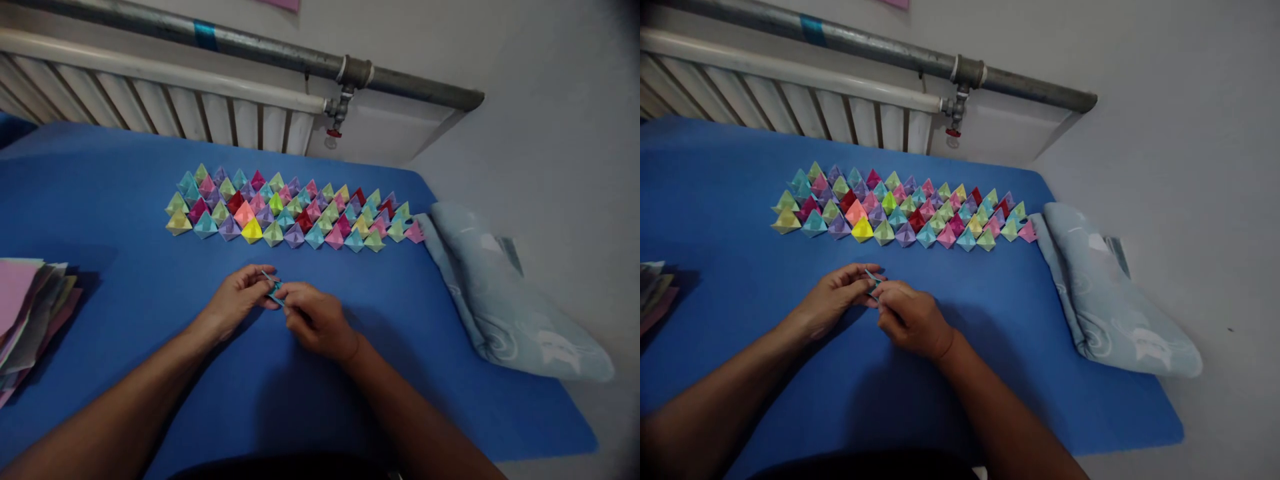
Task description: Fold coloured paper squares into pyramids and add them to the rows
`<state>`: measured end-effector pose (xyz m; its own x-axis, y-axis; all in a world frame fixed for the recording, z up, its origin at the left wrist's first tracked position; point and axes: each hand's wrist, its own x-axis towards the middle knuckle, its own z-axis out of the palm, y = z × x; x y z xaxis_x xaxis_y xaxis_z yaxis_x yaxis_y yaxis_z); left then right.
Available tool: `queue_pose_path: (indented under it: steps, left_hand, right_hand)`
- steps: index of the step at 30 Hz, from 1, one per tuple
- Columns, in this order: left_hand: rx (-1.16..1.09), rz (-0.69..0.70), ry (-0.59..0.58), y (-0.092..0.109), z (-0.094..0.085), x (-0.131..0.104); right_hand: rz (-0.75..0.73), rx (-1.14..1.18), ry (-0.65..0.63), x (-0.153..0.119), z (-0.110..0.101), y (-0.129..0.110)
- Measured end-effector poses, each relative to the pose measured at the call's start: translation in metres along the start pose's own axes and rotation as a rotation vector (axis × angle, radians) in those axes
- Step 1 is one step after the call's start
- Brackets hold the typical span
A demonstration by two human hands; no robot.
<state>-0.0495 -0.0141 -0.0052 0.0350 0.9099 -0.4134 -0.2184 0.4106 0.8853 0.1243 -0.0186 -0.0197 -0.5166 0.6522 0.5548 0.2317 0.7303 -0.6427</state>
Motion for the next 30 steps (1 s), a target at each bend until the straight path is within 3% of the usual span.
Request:
queue_pose_path:
  steps: [10,14,17,23,26,30]
  left_hand:
    - [0.131,0.056,-0.001,-0.001,-0.003,0.0]
    - [0.227,0.12,-0.01,-0.003,-0.007,0.002]
    - [0.272,0.155,-0.017,-0.007,-0.009,0.004]
    - [0.334,0.228,-0.019,-0.019,-0.009,0.006]
    - [0.371,0.268,-0.029,-0.022,-0.008,0.004]
    - [0.381,0.291,-0.03,-0.022,-0.005,0.0]
  right_hand:
    - [-0.092,-0.215,-0.161,0.001,-0.004,0.004]
    - [-0.081,-0.176,-0.201,0.002,-0.004,0.003]
    - [0.069,-0.119,-0.169,0.003,-0.001,0.002]
    - [0.575,0.01,0.023,0.004,0.015,0.008]
    - [0.641,-0.008,0.051,0.005,0.019,0.01]
    - [0.546,-0.162,0.04,0.007,0.016,0.008]
